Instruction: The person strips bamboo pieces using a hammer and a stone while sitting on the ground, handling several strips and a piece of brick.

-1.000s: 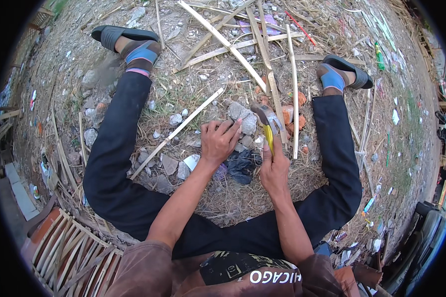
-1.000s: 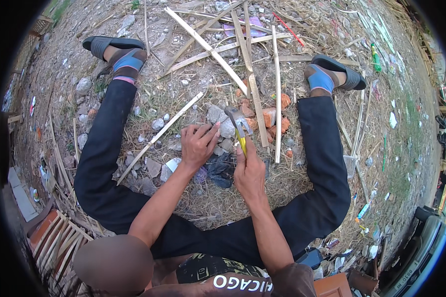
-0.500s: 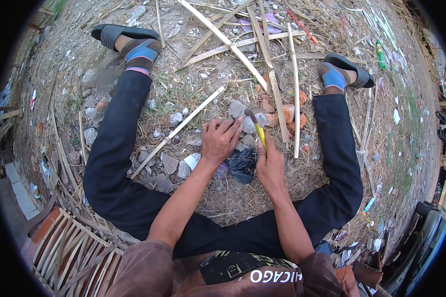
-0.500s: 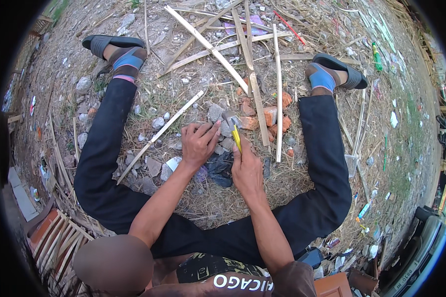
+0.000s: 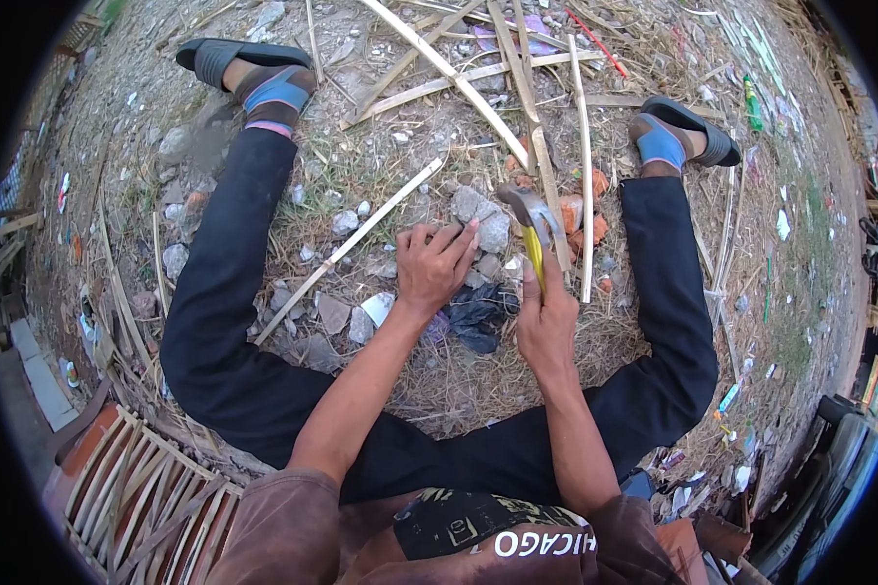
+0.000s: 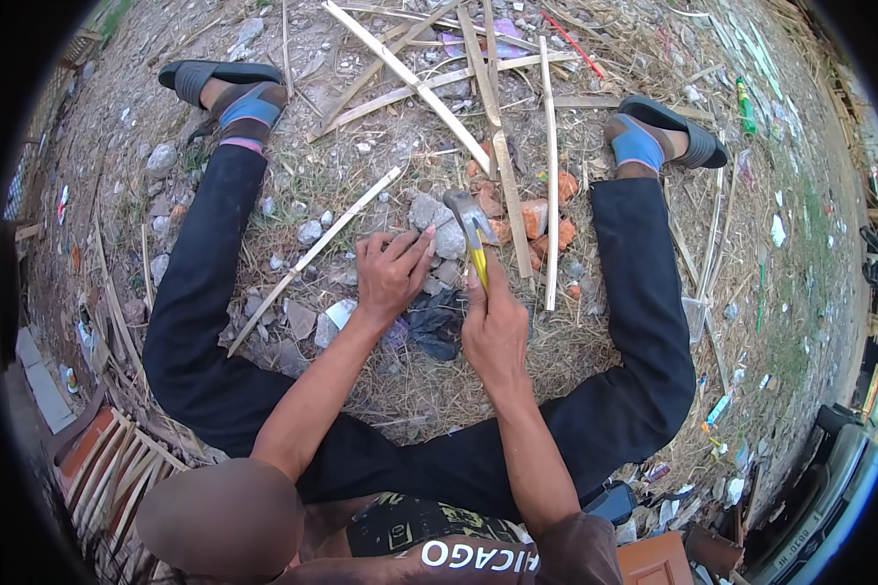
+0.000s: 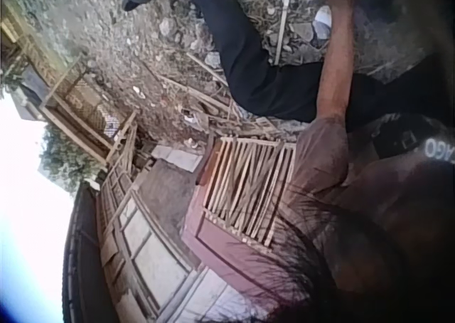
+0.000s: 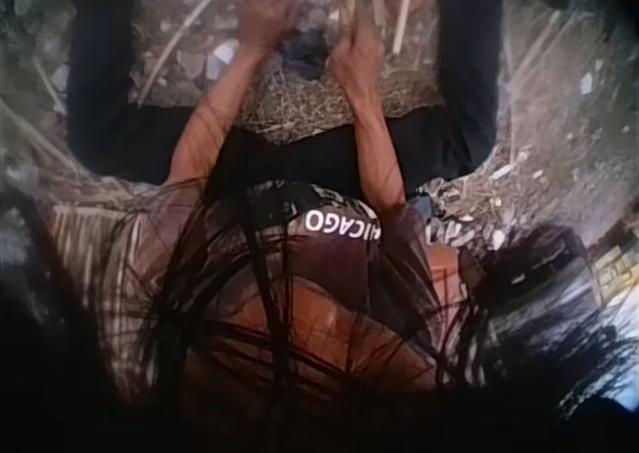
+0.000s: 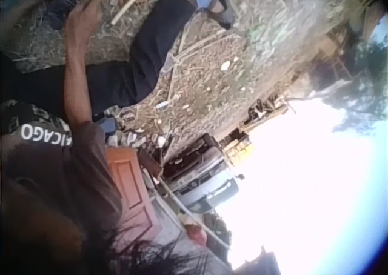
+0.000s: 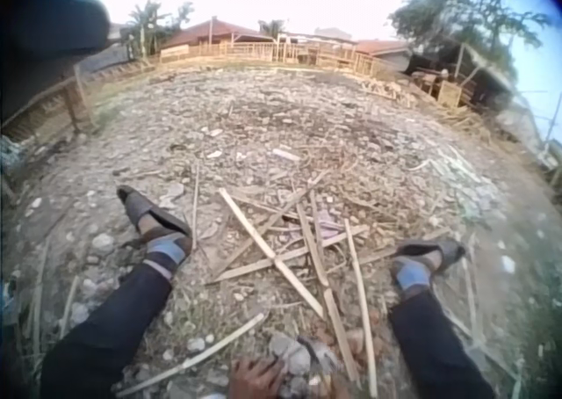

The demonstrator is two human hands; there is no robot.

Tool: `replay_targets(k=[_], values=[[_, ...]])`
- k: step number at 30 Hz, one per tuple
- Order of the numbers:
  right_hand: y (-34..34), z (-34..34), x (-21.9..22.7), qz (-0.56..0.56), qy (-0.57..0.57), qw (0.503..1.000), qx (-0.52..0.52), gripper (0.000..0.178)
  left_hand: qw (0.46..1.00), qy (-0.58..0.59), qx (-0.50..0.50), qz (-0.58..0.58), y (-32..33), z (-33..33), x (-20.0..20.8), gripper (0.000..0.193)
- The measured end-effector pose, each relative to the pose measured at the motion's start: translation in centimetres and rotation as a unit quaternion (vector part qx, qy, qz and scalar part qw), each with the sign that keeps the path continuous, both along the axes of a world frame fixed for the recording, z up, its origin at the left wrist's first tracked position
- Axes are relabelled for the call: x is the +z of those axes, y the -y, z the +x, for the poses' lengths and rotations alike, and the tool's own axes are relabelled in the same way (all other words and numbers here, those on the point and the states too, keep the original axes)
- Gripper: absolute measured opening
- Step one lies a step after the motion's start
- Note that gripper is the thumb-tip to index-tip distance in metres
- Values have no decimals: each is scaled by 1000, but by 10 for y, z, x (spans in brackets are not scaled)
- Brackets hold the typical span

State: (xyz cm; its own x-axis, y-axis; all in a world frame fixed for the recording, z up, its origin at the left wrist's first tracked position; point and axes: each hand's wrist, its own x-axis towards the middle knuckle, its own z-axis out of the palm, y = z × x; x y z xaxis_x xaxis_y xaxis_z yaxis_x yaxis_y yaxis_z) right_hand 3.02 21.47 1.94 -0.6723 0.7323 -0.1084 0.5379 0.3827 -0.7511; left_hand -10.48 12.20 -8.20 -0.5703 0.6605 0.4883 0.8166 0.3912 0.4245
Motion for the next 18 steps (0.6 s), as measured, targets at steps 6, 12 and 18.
replay_targets(k=[6, 12, 18], values=[[-6, 0, -24, 30, 68, 997, 32, 34, 1000, -7, 8, 5, -4, -1, -1, 27], [-2, 0, -2, 6, 6, 1000, 6, 34, 1000, 0, 10, -3, -2, 1, -3, 28], [0, -5, 1, 34, -11, 999, 23, 32, 1000, -3, 9, -2, -1, 0, -7, 28]])
